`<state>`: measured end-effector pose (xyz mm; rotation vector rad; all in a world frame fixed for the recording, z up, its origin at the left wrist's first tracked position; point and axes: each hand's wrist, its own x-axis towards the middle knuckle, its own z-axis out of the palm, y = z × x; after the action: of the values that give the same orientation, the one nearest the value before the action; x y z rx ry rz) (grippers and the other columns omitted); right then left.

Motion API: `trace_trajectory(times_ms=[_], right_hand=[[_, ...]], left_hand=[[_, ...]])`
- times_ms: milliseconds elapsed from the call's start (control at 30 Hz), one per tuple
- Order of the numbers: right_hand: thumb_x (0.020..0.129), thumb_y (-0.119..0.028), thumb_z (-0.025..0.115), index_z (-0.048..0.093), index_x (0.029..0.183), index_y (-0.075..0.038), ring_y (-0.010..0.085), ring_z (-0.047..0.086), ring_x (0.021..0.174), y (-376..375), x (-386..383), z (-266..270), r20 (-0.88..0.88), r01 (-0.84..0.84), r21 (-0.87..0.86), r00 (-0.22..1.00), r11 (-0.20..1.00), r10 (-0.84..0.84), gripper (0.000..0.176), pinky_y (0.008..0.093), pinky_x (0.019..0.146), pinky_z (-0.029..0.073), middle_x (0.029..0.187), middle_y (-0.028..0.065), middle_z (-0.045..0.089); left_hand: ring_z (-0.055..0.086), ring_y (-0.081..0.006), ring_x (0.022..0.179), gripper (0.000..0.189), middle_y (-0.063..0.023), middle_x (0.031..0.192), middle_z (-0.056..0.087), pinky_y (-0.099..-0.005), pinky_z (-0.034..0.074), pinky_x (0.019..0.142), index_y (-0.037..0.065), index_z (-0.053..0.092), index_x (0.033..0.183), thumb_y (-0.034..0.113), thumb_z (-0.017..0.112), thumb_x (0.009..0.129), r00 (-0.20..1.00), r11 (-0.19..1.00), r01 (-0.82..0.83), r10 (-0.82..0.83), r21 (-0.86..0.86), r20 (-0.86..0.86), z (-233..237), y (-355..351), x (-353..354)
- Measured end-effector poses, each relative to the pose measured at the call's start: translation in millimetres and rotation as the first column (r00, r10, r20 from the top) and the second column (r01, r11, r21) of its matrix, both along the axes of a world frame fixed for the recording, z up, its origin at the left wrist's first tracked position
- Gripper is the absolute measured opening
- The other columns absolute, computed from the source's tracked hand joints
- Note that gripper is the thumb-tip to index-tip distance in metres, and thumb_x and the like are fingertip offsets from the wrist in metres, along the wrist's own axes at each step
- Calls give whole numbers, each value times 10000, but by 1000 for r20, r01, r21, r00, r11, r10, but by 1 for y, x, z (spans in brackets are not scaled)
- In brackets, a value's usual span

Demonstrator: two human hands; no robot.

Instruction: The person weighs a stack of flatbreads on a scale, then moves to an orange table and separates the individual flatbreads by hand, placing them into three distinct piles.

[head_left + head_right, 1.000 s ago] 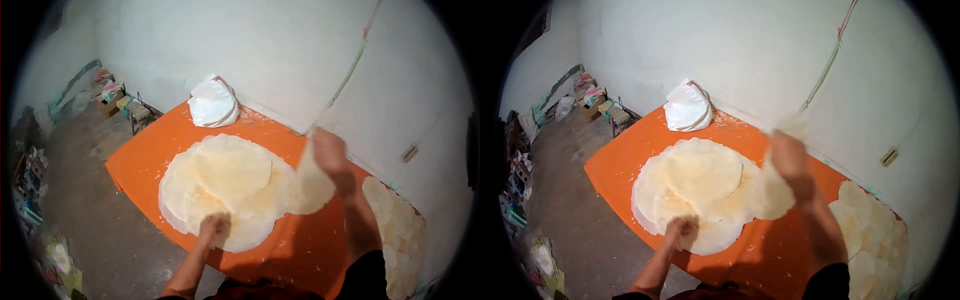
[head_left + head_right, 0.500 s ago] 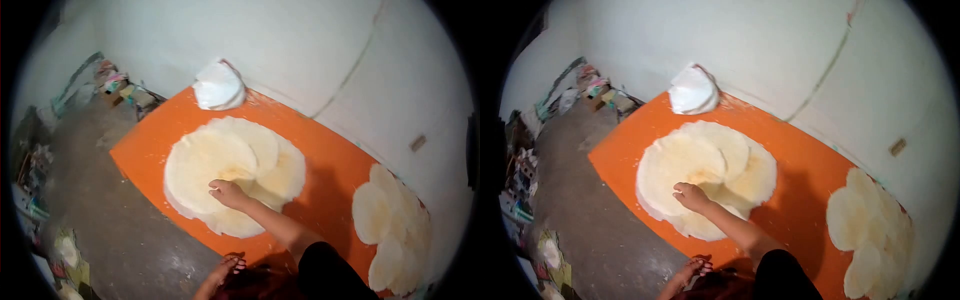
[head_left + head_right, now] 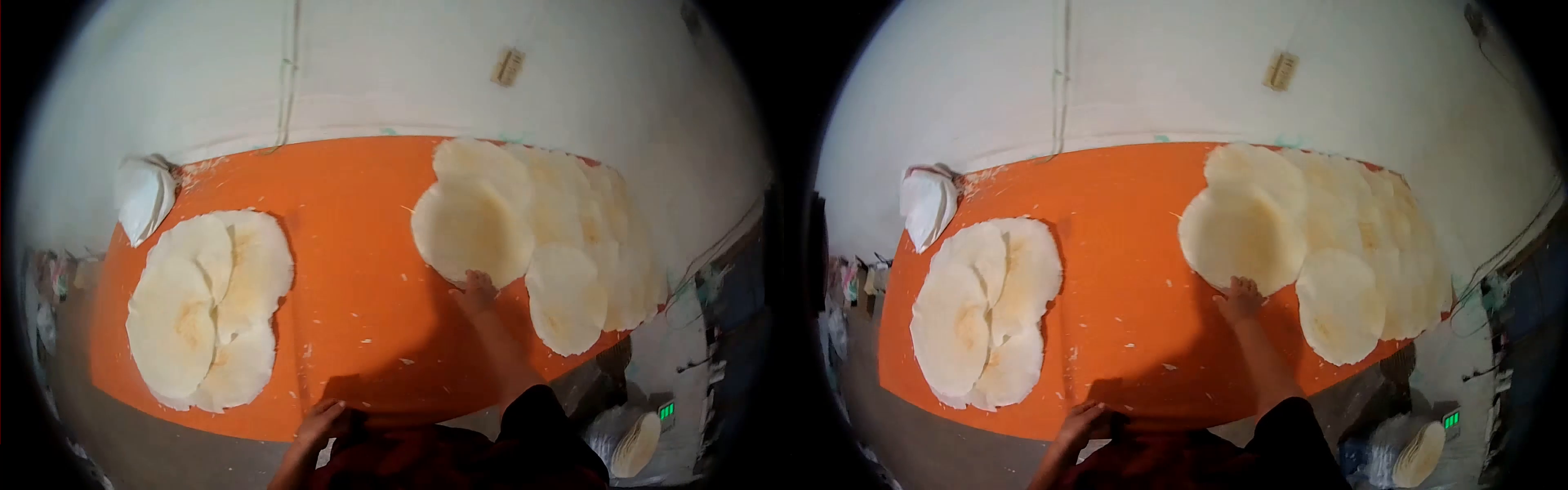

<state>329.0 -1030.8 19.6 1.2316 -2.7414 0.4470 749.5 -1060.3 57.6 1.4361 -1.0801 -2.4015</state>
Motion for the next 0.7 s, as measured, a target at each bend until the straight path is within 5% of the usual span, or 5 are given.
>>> trace_trajectory(times_ms=[133, 233, 333, 433, 700], right_hand=[[656, -381, 672, 464, 1130, -79, 320, 422, 1078, 28, -40, 9, -54, -24, 126, 998, 992, 31, 599, 507, 917, 268, 1104, 114, 500], [681, -344, 654, 462, 1132, -83, 317, 471, 1024, 21, -65, -10, -104, -212, 219, 966, 952, 239, 555, 508, 855, 338, 1074, 122, 518], [716, -277, 614, 494, 1087, -57, 309, 521, 952, 12, -70, -39, -540, -247, 285, 757, 926, 368, 448, 505, 731, 417, 1020, 143, 543], [743, -225, 558, 556, 934, -46, 273, 591, 780, 6, -83, -22, -266, -191, 295, 925, 936, 273, 262, 429, 630, 459, 837, 115, 596], [710, -92, 508, 596, 748, -39, 299, 615, 768, 3, 17, 77, 258, -497, 247, 861, 832, 438, 110, 401, 631, 483, 776, 156, 623]], left_hand=[[507, -103, 645, 184, -7, 739, 548, -230, 428, 569, 40, 567, 872, 219, 536, 846, 999, 999, 37, -36, -20, 29, -5, 20, -57], [510, -109, 642, 191, -12, 741, 552, -227, 423, 584, 27, 563, 873, 214, 537, 846, 998, 1000, -4, 3, 12, 55, -11, 36, -82], [507, -103, 632, 178, -16, 726, 555, -219, 414, 570, 26, 565, 843, 201, 533, 847, 991, 995, -101, 101, -7, 90, 8, 49, -104], [517, -104, 643, 177, -29, 725, 566, -214, 413, 564, 17, 571, 829, 186, 523, 851, 992, 997, -68, 71, -39, 100, 15, 48, -107], [526, -145, 794, 327, -62, 863, 559, -262, 428, 674, 12, 539, 985, 302, 548, 835, 992, 912, -88, 117, -401, 49, 24, 17, -145]])
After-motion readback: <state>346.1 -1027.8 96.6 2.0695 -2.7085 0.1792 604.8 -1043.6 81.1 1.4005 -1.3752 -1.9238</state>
